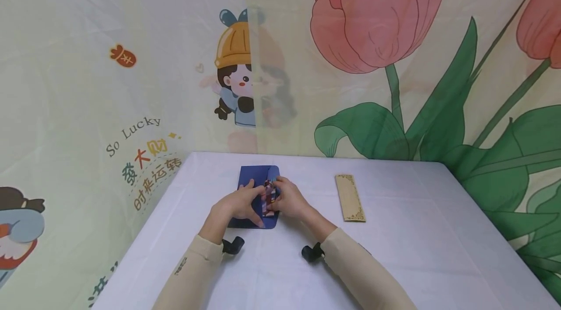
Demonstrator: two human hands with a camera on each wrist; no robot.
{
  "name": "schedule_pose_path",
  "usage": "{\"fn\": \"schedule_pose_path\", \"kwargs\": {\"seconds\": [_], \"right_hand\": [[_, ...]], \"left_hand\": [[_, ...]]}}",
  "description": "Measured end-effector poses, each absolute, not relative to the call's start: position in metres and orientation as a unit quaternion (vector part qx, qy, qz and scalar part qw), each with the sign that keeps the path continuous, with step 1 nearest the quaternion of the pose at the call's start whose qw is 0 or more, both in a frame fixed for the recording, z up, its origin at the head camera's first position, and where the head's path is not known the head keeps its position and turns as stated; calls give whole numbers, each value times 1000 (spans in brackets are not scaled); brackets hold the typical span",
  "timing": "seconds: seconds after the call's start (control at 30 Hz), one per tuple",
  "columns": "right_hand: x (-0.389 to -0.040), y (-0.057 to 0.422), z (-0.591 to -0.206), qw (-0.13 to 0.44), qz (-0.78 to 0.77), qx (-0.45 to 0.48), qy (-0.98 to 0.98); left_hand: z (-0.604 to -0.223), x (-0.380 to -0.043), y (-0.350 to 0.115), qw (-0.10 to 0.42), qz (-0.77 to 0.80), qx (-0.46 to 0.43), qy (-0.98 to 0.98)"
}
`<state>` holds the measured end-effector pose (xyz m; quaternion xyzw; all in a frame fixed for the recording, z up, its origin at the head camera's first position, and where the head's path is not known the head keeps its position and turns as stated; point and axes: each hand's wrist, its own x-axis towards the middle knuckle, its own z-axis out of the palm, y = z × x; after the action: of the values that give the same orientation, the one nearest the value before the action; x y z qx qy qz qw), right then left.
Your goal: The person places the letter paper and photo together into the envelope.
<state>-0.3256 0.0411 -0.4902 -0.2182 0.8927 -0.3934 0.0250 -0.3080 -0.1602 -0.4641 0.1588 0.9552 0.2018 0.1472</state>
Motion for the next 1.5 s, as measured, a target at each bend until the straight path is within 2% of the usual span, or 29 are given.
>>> {"fn": "schedule_pose_path", "kwargs": {"seconds": [1.17,1.5], "right_hand": [[-324,34,-489,83,-392,-237,885],[-324,32,-491,82,-401,-234,882]], "left_hand": [[-466,-311,-161,140,199,165,956],[-465,-309,-160,142,205,165,954]]}}
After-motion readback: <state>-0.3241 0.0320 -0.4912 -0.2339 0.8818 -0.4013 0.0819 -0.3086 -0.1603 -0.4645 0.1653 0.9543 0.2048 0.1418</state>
